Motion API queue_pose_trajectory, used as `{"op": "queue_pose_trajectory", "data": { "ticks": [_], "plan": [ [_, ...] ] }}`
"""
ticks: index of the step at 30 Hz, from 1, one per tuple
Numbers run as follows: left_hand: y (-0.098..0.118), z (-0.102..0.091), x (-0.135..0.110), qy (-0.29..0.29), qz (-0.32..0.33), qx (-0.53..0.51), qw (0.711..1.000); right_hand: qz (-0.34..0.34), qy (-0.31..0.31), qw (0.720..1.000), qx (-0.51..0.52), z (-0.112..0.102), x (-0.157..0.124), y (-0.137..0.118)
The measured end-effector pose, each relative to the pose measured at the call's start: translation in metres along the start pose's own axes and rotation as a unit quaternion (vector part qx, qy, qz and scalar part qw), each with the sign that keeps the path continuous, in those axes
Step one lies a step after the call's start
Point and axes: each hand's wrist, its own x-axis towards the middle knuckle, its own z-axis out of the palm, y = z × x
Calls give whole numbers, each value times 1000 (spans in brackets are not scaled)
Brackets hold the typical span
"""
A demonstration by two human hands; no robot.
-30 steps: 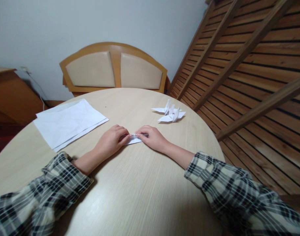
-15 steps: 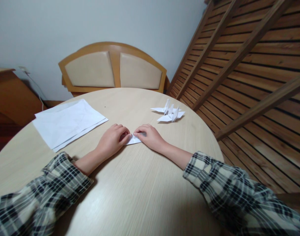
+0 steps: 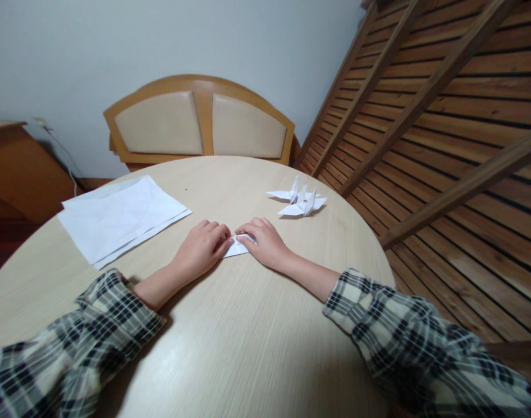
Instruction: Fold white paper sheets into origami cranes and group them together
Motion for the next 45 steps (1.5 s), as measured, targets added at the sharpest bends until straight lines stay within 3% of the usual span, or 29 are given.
{"op": "queue_pose_trajectory", "data": {
  "ticks": [12,22,39,45],
  "plan": [
    [1,-1,0,-11,15,2,1000,18,-29,994,-102,-7,-6,-13],
    [1,-2,-1,-4,26,-7,1000,39,-29,999,-18,-5,-3,-6],
    [6,-10,-3,72,86,61,992,-110,57,992,-16,-10,-3,-5],
    [8,-11,-4,87,44,-59,994,-109,93,989,-35,-20,-8,-13]
  ]
}}
